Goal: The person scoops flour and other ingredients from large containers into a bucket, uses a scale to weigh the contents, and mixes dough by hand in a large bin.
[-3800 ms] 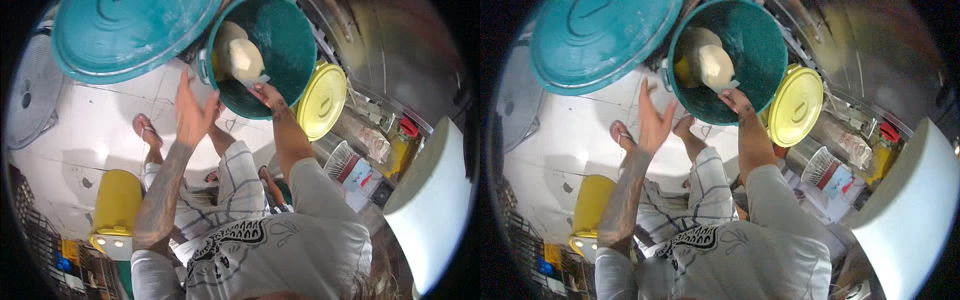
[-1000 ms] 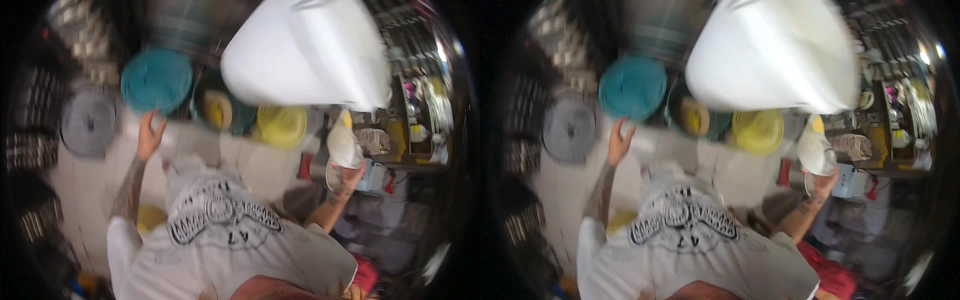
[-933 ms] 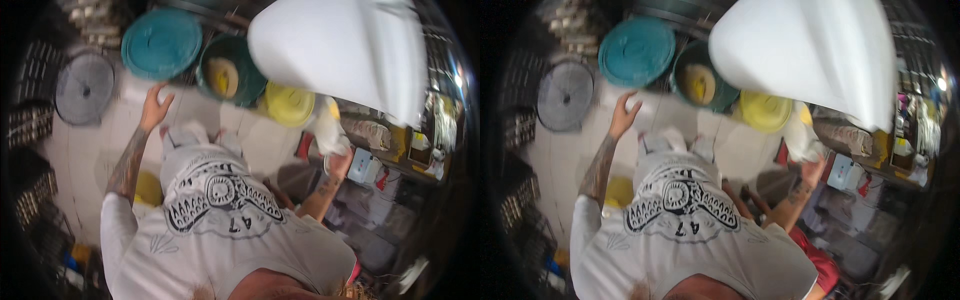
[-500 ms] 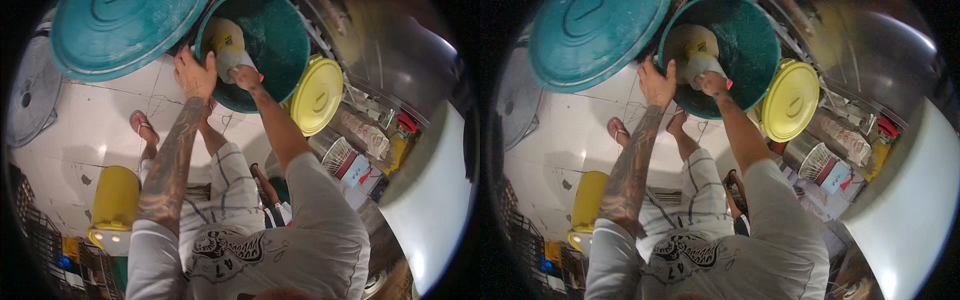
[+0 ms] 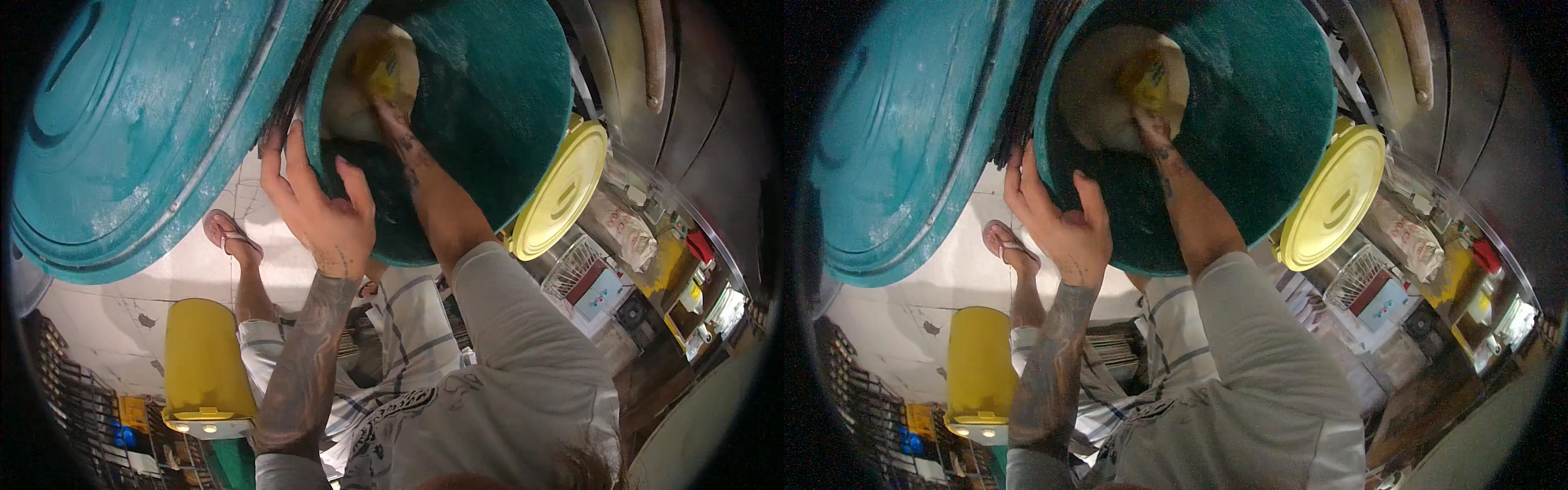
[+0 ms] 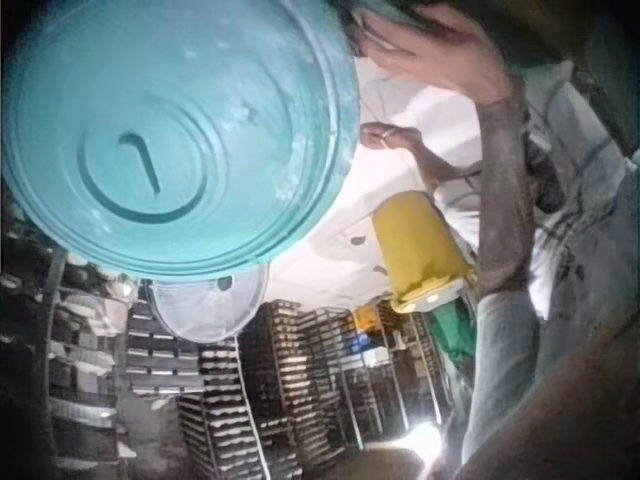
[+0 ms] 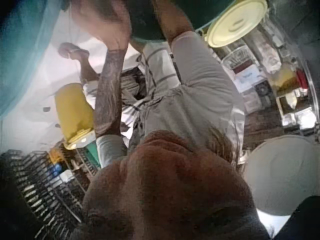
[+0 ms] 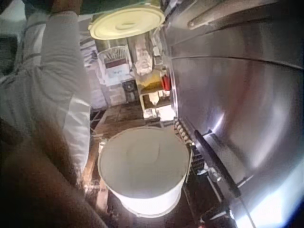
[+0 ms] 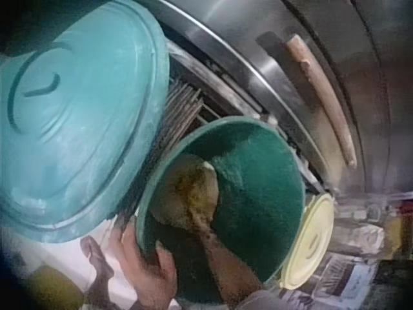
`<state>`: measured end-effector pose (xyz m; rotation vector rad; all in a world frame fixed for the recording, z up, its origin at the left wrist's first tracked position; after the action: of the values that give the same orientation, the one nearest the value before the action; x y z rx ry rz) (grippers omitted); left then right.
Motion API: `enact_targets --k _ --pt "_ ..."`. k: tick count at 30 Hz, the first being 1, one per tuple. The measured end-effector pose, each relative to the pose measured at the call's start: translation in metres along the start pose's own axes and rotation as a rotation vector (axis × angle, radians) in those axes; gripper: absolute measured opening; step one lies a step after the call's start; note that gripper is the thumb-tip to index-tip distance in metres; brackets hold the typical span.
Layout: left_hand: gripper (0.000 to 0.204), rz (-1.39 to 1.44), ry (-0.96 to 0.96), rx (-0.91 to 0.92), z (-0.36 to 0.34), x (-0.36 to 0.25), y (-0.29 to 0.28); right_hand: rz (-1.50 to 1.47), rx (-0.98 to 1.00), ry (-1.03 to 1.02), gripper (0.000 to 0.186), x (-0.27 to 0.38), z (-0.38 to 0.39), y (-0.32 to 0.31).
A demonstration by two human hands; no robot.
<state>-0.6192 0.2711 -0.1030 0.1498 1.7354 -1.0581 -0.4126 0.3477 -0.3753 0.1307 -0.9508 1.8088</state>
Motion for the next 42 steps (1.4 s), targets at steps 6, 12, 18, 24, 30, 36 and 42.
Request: enact_targets --k 6,12,18,24,30,36,42 --pt "0.058 -0.006 -0.004 -0.011 0.001 0.006 -0.003 0.185 0.065 -0.277 0.048 0.091 0.02 0.02" --pt "0.062 -0.008 0.021 -0.003 -0.006 0.002 0.0 0.071 0.346 -0.166 0.042 0.062 0.046 -0.044" --pt "0.074 0.198 0.053 0.184 -0.004 0.003 -0.068 -0.215 0.173 0.245 0.033 0.013 0.131 -0.111" --pt "0.054 0.038 -0.046 0.567 0.062 0.057 -0.285 -0.479 0.335 0.156 0.034 0.044 0.226 -0.206" --pt "0.05 -0.241 -0.361 0.519 0.079 0.078 -0.487 -0.17 0.352 -0.326 0.027 0.026 0.271 -0.268" --pt "0.042 0.128 -0.028 0.304 0.031 -0.065 -0.469 -0.766 0.35 -0.129 0.02 0.063 0.373 -0.298" --pt "0.043 0.401 0.558 0.304 0.058 -0.308 -0.43 -0.74 0.164 -0.31 0.027 -0.013 0.481 -0.456"
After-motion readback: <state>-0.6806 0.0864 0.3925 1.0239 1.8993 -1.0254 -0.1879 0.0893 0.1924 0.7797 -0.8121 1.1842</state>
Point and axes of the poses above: each hand's wrist, its own z-axis away from the middle knuckle, its own y-axis out of the palm, x = y × z, the point moved 1 cm from there along -z, towards the middle knuckle, and after that the axes turned 7 degrees about -x, right-handed, at the moved point
